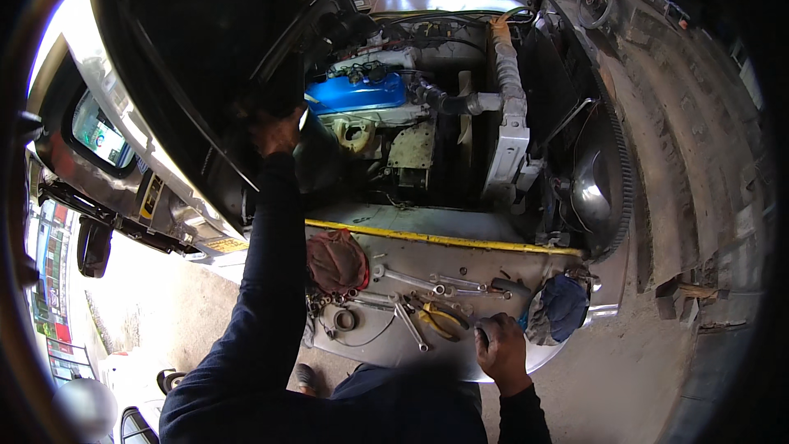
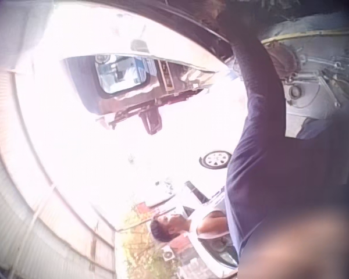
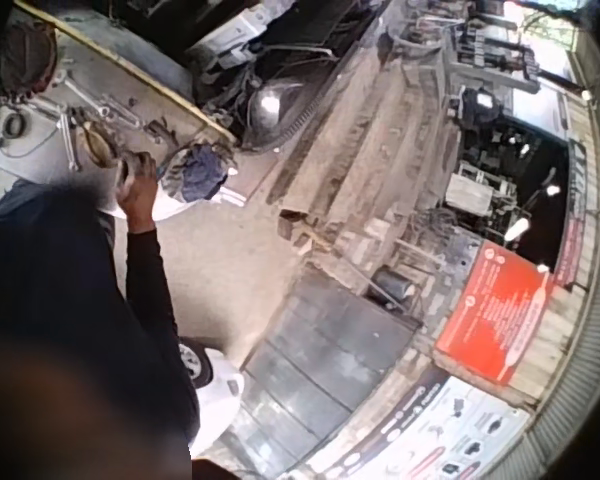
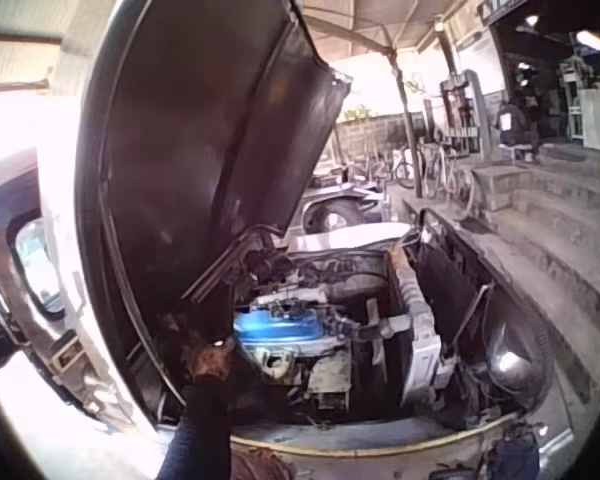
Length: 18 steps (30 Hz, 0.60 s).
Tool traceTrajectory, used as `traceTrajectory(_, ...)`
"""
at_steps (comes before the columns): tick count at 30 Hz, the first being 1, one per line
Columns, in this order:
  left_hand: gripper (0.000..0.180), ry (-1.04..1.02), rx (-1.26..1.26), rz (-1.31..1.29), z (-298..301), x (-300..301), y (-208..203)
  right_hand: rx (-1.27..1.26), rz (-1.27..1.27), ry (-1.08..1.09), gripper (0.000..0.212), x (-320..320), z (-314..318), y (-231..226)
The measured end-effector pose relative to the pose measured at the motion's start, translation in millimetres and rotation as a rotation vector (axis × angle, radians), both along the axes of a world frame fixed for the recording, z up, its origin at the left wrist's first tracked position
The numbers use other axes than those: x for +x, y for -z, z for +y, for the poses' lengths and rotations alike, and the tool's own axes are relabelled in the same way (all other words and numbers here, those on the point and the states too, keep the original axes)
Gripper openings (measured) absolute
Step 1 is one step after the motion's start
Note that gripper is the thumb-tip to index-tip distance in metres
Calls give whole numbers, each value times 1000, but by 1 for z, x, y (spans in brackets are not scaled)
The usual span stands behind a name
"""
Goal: The person works on a vehicle with its hood open, handling a black plastic floor mat and a flashlight. They move between the engine bay and the interior, placing the mat inside the vehicle and using the flashlight to illuminate the engine compartment.
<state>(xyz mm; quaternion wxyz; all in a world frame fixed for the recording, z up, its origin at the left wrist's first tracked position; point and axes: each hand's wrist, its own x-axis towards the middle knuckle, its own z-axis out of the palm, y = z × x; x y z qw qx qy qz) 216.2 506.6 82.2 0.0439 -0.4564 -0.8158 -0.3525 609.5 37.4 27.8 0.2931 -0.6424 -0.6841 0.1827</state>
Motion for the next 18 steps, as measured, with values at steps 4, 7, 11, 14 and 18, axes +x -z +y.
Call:
traceTrajectory(4,137,159,32,120,50,4,-32,-19,57,79,15,-3,7,1)
traceTrajectory(7,138,114,-370,11,90,-7,-42,-84,109,90,15,-4,13,10)
traceTrajectory(11,140,405,-211,146,120,-45,-12,-64,127,70,18,3,25,26)
traceTrajectory(14,142,204,-185,245,147,-64,24,-37,112,67,17,10,34,32)
traceTrajectory(18,142,176,-264,311,163,-79,43,-57,95,48,17,15,41,33)
